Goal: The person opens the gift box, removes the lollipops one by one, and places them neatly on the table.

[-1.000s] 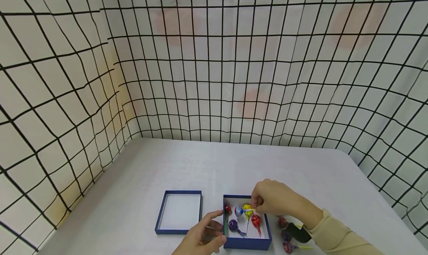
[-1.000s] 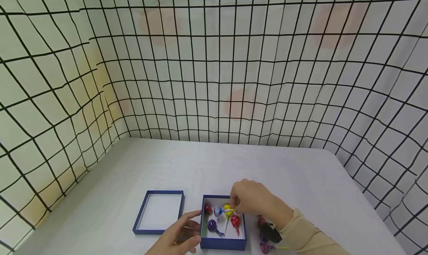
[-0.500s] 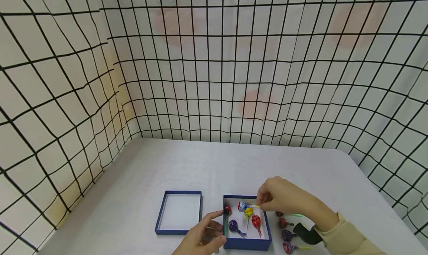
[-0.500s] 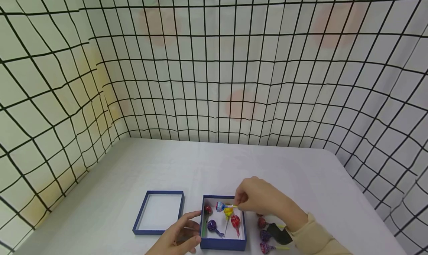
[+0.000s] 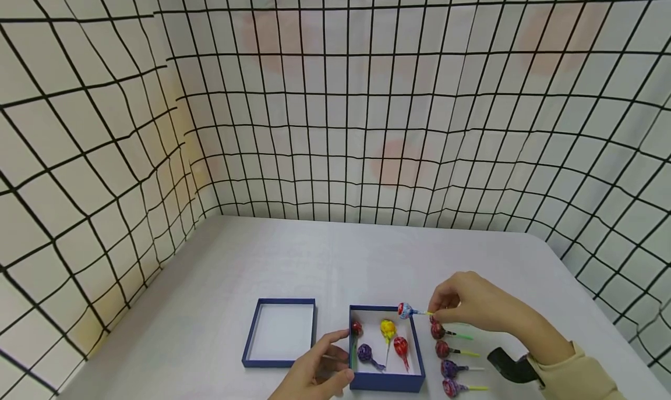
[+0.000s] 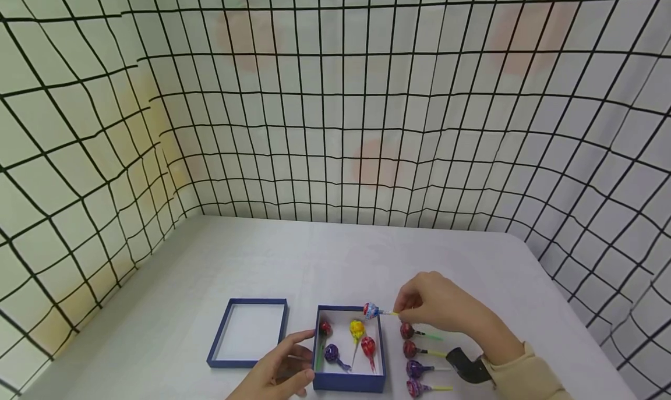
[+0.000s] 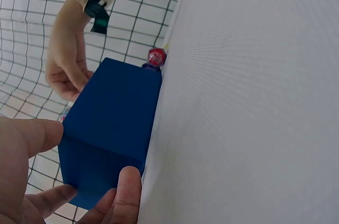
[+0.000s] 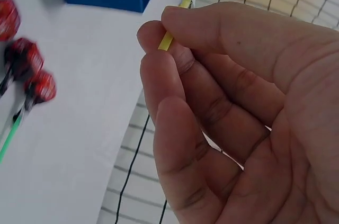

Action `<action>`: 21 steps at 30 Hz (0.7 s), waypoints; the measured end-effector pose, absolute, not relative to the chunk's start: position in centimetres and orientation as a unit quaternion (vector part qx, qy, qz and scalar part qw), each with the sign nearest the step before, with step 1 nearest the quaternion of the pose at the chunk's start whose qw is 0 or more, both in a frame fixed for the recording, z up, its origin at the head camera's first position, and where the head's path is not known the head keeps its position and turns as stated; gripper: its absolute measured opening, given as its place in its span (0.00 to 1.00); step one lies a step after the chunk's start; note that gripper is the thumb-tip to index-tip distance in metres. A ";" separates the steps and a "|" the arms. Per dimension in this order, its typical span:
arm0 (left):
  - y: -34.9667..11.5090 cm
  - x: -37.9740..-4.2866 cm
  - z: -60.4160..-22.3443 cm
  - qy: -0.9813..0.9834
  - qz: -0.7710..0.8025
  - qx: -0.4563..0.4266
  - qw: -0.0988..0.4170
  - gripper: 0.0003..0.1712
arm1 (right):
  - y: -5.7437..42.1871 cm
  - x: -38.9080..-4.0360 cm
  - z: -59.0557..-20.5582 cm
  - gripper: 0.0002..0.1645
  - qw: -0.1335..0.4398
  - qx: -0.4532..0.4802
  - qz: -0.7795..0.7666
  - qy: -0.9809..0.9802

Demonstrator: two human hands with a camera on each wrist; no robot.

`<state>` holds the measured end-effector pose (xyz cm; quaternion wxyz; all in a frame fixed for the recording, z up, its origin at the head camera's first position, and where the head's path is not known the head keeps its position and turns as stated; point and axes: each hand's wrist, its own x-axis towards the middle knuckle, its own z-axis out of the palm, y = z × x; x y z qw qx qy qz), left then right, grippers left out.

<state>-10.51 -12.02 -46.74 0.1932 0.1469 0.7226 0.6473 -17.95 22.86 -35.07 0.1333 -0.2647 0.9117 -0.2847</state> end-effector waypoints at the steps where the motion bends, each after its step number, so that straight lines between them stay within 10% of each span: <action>1: -12.0 -10.5 -46.7 0.722 0.647 0.147 0.193 0.35 | 23.3 -18.0 -35.1 0.04 0.131 -0.262 -0.284 0.913; 21: -12.0 -10.6 -46.6 0.727 0.642 0.140 0.200 0.35 | 31.4 -19.2 -38.0 0.03 0.132 -0.220 -0.282 0.924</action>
